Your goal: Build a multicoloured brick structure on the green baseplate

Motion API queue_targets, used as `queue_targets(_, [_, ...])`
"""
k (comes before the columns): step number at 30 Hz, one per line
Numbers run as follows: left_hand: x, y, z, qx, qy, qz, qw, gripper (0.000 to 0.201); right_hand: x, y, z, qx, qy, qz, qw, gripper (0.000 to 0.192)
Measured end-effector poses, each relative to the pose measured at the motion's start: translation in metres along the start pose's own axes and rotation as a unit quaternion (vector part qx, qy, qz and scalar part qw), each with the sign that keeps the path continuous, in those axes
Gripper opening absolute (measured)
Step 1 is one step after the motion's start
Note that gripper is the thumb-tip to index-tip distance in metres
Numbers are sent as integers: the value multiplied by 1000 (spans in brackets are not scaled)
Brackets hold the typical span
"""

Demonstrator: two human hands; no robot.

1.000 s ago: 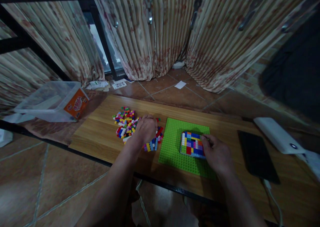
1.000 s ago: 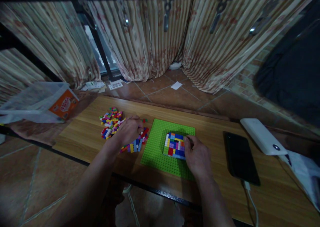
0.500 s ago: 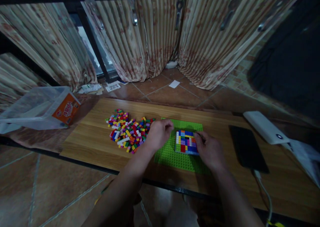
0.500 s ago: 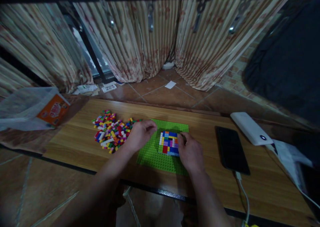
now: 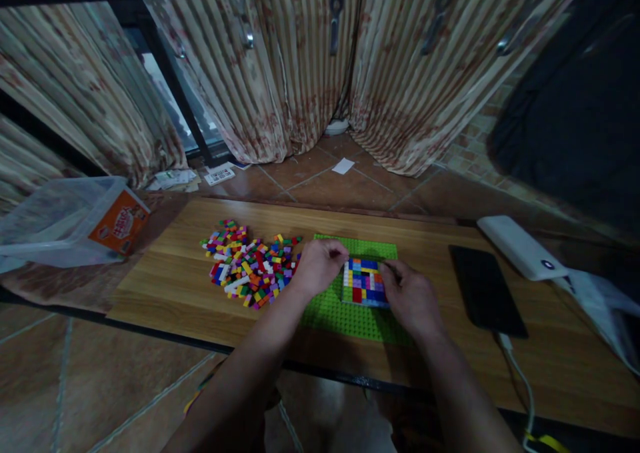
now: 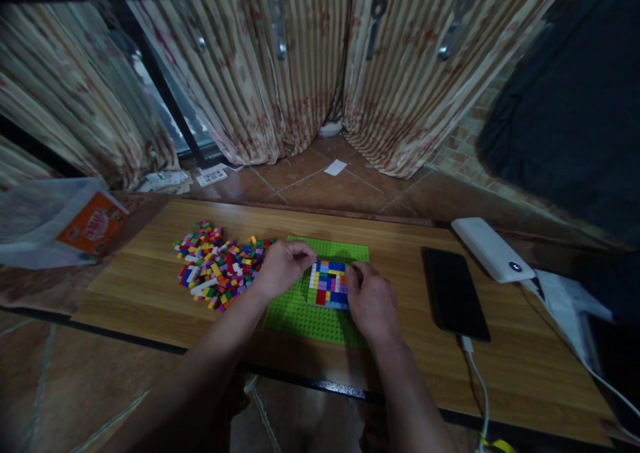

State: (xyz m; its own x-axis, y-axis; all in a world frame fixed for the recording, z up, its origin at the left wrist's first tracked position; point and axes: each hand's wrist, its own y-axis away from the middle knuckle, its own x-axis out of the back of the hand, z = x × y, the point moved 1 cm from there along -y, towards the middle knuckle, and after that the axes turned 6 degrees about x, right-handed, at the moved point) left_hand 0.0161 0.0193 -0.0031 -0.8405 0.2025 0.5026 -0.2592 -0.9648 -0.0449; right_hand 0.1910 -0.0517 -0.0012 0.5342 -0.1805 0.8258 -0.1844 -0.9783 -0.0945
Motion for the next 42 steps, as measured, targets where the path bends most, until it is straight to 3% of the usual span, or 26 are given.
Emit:
queue_targets(7, [4, 1, 3, -8, -30, -35, 999, 18, 1, 0, -1, -9, 5, -7, 1000, 37])
queue_targets(15, [-1, 2, -2, 37, 11, -8, 999, 35, 1, 0, -2, -7, 11, -2, 1000, 37])
queue_targets(28, [-10, -7, 0, 108, 80, -7, 991, 40, -3, 1, -1, -3, 42, 6, 999, 39])
queue_targets(36, [-15, -2, -3, 113, 97, -5, 989, 38, -1, -1, 1, 9, 3, 4, 1000, 40])
queue_targets(42, [-10, 2, -5, 140, 102, 15, 985, 40, 4, -2, 8, -22, -66, 21, 997, 48])
